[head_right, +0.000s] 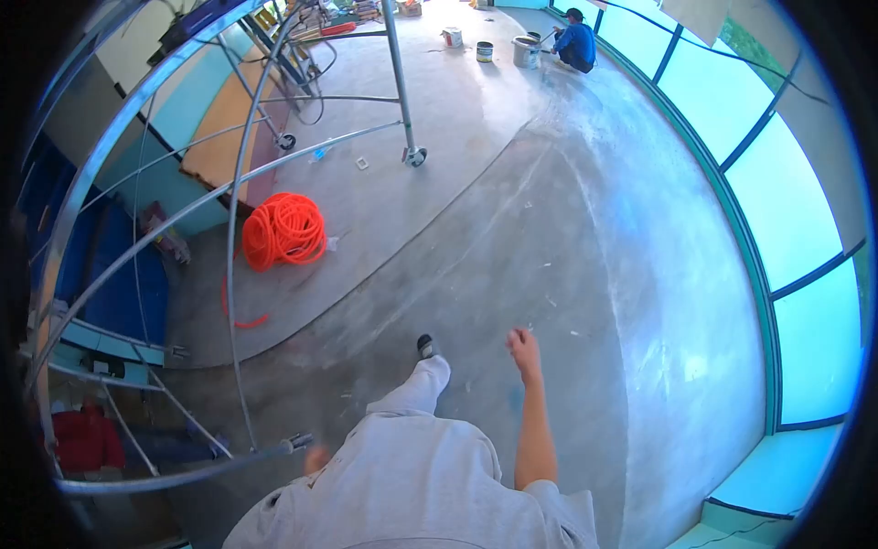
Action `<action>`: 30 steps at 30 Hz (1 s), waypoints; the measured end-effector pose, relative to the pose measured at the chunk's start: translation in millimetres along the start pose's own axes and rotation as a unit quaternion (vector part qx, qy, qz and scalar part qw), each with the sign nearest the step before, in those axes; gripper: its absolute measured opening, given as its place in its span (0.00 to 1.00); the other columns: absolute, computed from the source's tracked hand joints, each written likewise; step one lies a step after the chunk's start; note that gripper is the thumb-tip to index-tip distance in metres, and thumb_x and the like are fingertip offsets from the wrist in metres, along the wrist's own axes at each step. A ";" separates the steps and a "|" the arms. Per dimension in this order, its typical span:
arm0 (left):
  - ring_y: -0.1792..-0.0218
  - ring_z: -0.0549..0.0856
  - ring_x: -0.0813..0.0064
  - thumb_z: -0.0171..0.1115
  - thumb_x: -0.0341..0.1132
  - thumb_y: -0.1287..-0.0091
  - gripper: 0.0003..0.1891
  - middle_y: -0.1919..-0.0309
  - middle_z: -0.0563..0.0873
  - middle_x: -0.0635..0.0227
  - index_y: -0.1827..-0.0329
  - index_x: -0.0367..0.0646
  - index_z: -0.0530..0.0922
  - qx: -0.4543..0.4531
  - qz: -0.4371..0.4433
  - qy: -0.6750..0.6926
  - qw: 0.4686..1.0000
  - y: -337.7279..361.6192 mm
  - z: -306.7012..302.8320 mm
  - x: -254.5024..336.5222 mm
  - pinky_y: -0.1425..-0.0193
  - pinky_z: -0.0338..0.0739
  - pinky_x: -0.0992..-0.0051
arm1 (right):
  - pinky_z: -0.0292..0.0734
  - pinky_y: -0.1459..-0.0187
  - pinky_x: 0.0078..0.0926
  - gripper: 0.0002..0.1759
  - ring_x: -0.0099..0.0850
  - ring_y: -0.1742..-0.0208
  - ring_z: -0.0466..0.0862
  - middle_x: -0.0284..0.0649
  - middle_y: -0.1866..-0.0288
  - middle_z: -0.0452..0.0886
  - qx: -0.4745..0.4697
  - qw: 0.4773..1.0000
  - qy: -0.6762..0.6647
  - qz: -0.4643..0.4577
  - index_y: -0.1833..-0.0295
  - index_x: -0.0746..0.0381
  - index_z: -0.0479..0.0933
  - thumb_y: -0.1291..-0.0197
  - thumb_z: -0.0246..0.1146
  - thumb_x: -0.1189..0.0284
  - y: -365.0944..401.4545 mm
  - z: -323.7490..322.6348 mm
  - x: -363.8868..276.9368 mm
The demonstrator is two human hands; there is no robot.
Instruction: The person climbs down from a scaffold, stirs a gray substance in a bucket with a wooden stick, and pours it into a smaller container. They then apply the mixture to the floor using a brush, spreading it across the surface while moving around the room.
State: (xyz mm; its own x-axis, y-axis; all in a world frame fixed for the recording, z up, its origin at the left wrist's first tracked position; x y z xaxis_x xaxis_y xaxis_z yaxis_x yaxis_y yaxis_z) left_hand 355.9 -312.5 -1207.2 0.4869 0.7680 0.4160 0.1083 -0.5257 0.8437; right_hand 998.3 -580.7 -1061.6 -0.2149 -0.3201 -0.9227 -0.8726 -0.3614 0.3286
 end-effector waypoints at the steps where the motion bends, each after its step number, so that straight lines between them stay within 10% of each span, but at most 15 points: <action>1: 0.81 0.71 0.70 0.51 0.36 0.39 0.04 0.79 0.70 0.67 0.69 0.48 0.69 0.029 0.036 0.038 0.998 -19.0 4.8 39.6 0.82 0.62 0.68 | 0.73 0.64 0.22 0.19 0.25 0.62 0.81 0.39 0.61 0.82 -0.007 0.999 -0.009 -0.030 0.45 0.68 0.74 0.36 0.57 0.65 -50.8 1.2 -21.5; 6: 0.85 0.70 0.81 0.50 0.31 0.40 0.01 0.80 0.71 0.73 0.67 0.49 0.68 0.097 0.140 0.179 0.969 -63.5 104.8 290.2 0.86 0.57 0.80 | 0.76 0.52 0.26 0.20 0.29 0.52 0.81 0.41 0.51 0.81 -0.007 0.977 -0.078 -0.199 0.40 0.66 0.71 0.32 0.55 0.66 -167.6 -7.3 -258.0; 9: 0.85 0.72 0.80 0.55 0.32 0.41 0.03 0.82 0.72 0.75 0.66 0.47 0.72 -0.003 0.191 0.141 0.971 -100.1 232.2 426.4 0.86 0.61 0.79 | 0.73 0.49 0.24 0.20 0.28 0.50 0.79 0.39 0.50 0.80 -0.008 0.960 -0.101 -0.260 0.40 0.66 0.71 0.33 0.56 0.67 -217.8 -18.7 -376.3; 12: 0.66 0.83 0.72 0.59 0.40 0.36 0.26 0.62 0.84 0.63 0.37 0.42 0.67 -0.125 0.238 0.030 0.963 -118.5 401.6 545.3 0.68 0.76 0.74 | 0.73 0.47 0.27 0.25 0.30 0.47 0.79 0.42 0.48 0.79 -0.039 0.941 -0.103 -0.320 0.37 0.65 0.69 0.34 0.58 0.61 -272.8 -19.8 -474.5; 15: 0.62 0.81 0.75 0.59 0.40 0.35 0.19 0.59 0.83 0.66 0.45 0.40 0.76 -0.186 0.422 -0.163 0.872 -39.5 564.3 644.5 0.59 0.75 0.74 | 0.73 0.43 0.35 0.30 0.36 0.43 0.78 0.47 0.44 0.77 -0.067 0.929 -0.109 -0.347 0.32 0.63 0.62 0.32 0.52 0.56 -359.2 -14.9 -564.5; 18: 0.53 0.81 0.71 0.60 0.43 0.35 0.23 0.52 0.83 0.60 0.41 0.39 0.74 -0.371 0.355 -0.144 0.846 5.9 673.1 707.9 0.50 0.76 0.71 | 0.70 0.40 0.39 0.29 0.41 0.42 0.77 0.51 0.39 0.73 -0.044 0.901 -0.144 -0.407 0.31 0.62 0.60 0.30 0.46 0.56 -464.4 -47.2 -635.1; 20: 0.56 0.82 0.72 0.59 0.41 0.35 0.22 0.53 0.83 0.61 0.42 0.39 0.74 -0.350 0.308 -0.128 0.875 -8.9 698.0 735.9 0.54 0.76 0.72 | 0.67 0.37 0.43 0.27 0.47 0.42 0.76 0.54 0.40 0.72 -0.023 0.868 -0.105 -0.485 0.32 0.62 0.61 0.29 0.42 0.58 -513.8 -80.7 -684.1; 23: 0.54 0.80 0.73 0.56 0.45 0.35 0.25 0.50 0.80 0.67 0.37 0.45 0.70 -0.219 0.259 -0.104 0.935 -77.4 708.9 763.0 0.54 0.75 0.70 | 0.84 0.65 0.30 0.28 0.33 0.67 0.83 0.45 0.65 0.81 0.100 0.829 -0.213 -0.507 0.46 0.65 0.70 0.28 0.40 0.51 -532.9 -67.7 -767.9; 30: 0.70 0.80 0.76 0.56 0.39 0.38 0.16 0.67 0.82 0.69 0.49 0.44 0.77 0.018 0.077 0.064 0.995 -130.3 643.4 759.5 0.70 0.73 0.73 | 0.78 0.57 0.35 0.13 0.38 0.68 0.79 0.44 0.75 0.77 -0.154 0.651 -0.286 -0.686 0.61 0.72 0.72 0.30 0.49 0.72 -632.8 -141.9 -866.2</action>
State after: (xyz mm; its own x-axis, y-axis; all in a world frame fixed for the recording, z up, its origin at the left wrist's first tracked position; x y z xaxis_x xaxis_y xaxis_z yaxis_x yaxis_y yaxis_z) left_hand 1269.3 104.1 -1219.4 0.3863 0.7169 0.5803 0.0740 -0.6512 0.7553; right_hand 1798.8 -199.2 -441.7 0.4690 0.8356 -0.2860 -0.3063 -0.1499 -0.9401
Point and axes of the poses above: each hand's wrist, its own y-axis away from the middle knuckle, its own z-axis out of the palm, x = y × z, the point moved 4 cm from there along -y, towards the middle knuckle
